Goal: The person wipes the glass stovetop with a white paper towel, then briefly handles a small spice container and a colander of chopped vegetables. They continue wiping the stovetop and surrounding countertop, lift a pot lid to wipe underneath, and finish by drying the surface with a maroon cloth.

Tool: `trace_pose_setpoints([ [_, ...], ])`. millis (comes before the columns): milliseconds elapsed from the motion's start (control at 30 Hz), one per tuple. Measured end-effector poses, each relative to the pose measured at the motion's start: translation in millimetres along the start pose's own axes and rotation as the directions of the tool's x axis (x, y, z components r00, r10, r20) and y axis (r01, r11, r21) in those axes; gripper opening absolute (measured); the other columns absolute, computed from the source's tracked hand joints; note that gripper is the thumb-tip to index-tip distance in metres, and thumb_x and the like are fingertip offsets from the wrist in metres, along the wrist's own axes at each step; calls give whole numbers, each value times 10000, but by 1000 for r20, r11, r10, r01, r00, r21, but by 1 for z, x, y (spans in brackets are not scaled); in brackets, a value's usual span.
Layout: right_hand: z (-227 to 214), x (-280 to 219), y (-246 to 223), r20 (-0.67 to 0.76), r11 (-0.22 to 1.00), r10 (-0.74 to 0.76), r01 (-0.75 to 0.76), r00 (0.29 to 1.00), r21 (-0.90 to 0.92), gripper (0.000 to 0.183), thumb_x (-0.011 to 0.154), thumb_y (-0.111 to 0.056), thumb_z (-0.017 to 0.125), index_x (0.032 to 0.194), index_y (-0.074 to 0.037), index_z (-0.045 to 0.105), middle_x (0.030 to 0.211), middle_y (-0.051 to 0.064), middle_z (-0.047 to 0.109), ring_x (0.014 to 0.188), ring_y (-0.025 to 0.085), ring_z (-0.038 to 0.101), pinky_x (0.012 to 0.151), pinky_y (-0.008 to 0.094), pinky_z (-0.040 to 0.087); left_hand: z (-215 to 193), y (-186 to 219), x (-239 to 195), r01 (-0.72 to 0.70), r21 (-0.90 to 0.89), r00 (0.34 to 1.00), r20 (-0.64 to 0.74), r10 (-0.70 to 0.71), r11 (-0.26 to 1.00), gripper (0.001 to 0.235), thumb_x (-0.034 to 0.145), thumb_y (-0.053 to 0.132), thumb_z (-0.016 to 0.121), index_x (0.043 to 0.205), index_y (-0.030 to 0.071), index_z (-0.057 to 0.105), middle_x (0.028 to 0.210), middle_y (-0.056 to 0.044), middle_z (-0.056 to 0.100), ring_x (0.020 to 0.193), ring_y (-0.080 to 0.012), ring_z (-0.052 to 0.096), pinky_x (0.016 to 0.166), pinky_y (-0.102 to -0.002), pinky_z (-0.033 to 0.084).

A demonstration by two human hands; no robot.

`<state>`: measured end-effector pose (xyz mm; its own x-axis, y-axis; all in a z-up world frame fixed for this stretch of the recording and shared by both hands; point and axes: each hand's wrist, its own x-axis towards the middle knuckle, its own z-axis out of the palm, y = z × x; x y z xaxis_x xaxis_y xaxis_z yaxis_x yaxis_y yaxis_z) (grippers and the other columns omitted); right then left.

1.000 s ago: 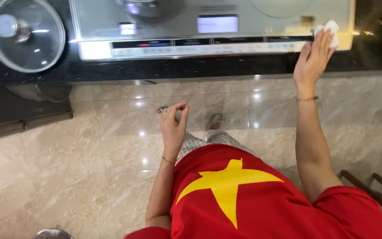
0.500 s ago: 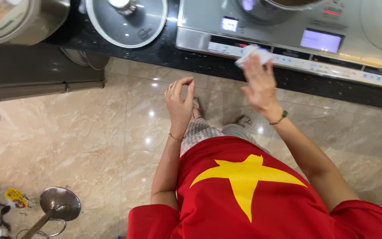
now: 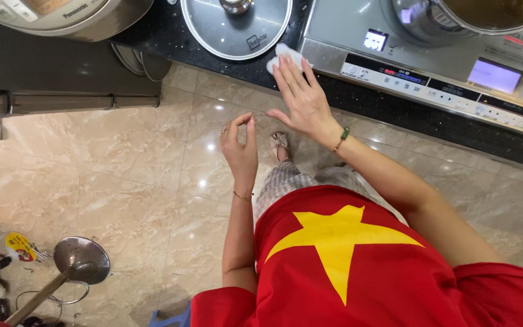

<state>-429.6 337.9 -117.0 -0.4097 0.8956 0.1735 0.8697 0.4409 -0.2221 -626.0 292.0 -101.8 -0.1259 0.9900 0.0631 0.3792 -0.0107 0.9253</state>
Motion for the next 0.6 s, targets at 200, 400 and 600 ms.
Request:
trace_pose_setpoints([
  [200,10,29,0,-30,998,59,-59,998,5,1042,971,-620,682,1547,179,342,1617,356,321,1532,465,279,1279,543,175,-11,0,-13,-10,10,1000,-30,10,1000,134,997,117,675,1097,38,714,1049,-97,736,1020,-254,682,954,-371,491],
  [400,3,0,-14,-21,998,16,-14,1000,63,985,964,-568,689,1545,157,361,1620,351,331,1536,458,305,1296,504,193,-17,-4,5,-94,140,996,8,94,986,133,1013,117,663,1127,61,703,1102,-89,732,1074,-259,671,985,-402,460],
  [600,-14,-18,-22,21,1000,10,-11,1000,14,889,965,-513,676,1547,103,408,1619,279,395,1537,371,351,1282,538,190,14,-2,125,-400,268,903,-47,426,877,407,1024,212,711,1386,63,601,1434,-198,517,1322,-400,558,1107,-449,456],
])
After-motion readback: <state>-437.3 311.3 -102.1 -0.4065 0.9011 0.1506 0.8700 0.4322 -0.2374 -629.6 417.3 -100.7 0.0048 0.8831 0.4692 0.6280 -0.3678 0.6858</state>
